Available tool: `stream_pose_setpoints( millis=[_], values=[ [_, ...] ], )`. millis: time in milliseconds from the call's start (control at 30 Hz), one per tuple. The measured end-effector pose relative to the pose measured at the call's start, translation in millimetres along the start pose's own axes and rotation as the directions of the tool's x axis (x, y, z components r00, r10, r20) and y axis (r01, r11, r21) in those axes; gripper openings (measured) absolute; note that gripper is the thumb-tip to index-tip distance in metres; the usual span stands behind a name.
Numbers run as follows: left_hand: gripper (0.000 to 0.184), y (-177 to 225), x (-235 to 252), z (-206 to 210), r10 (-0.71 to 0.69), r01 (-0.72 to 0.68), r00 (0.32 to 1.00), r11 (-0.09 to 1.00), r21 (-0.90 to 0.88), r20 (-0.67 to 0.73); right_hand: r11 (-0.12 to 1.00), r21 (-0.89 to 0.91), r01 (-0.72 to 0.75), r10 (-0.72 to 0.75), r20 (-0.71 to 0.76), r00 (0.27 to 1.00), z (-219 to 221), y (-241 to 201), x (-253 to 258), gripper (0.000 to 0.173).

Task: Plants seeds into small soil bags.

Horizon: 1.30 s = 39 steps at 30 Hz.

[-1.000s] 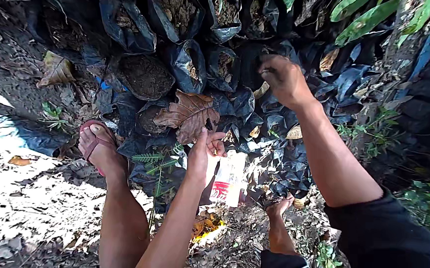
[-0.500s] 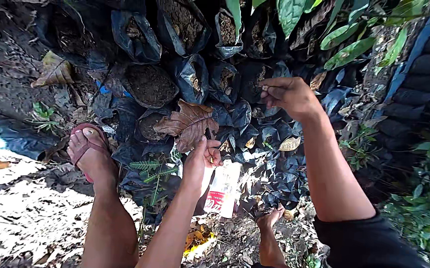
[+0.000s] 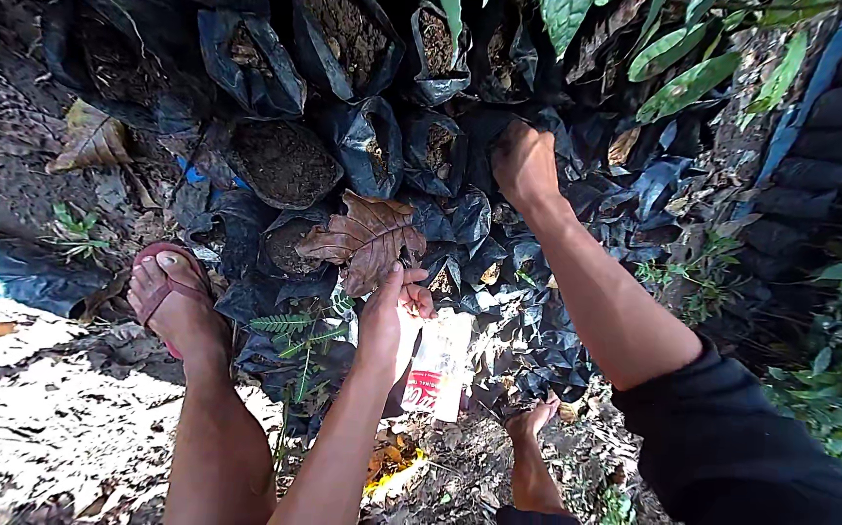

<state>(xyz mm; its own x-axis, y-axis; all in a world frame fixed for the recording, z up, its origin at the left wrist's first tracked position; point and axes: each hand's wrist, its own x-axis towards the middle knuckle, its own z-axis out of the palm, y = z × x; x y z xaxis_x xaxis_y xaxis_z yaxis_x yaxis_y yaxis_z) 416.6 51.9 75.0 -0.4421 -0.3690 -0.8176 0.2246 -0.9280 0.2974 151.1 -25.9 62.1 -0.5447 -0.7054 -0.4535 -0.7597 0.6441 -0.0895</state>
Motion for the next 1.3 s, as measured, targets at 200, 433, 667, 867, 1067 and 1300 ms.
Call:
stream_pose_setpoints(
  millis=[200, 433, 667, 867, 1067, 1300],
  values=[
    [0.056, 7, -2, 5, -0.067, 0.066, 0.997, 0.998, -0.022, -0.023, 0.997, -0.082, 0.013, -0.004, 0.116, 0.993, -3, -22, 3, 0.029],
    [0.069, 16, -5, 10, -0.067, 0.067, 0.997, 0.998, 0.007, 0.031, 0.993, 0.036, -0.112, 0.114, -0.067, 0.991, 16, -23, 12, 0.029],
    [0.072, 17, -14, 5, -0.080, 0.083, 0.997, 0.942, 0.325, -0.023, 0.988, 0.119, 0.102, -0.114, 0.100, 0.988, -15, -18, -47, 0.038],
    [0.056, -6, -16, -17, -0.116, 0.109, 0.992, 0.529, 0.841, -0.055, 0.893, 0.414, 0.178, -0.364, 0.429, 0.827, 45, 13, -294, 0.044],
    [0.050, -12, -18, -13, -0.300, 0.161, 0.945, 0.083, 0.983, -0.130, 0.921, 0.359, 0.148, -0.255, 0.270, 0.928, 94, 29, -332, 0.071],
    [0.053, -13, -23, -13, -0.390, 0.121, 0.919, 0.122, 0.985, -0.065, 0.924, 0.382, -0.015, -0.040, 0.135, 0.990, 22, 39, -268, 0.042]
  ],
)
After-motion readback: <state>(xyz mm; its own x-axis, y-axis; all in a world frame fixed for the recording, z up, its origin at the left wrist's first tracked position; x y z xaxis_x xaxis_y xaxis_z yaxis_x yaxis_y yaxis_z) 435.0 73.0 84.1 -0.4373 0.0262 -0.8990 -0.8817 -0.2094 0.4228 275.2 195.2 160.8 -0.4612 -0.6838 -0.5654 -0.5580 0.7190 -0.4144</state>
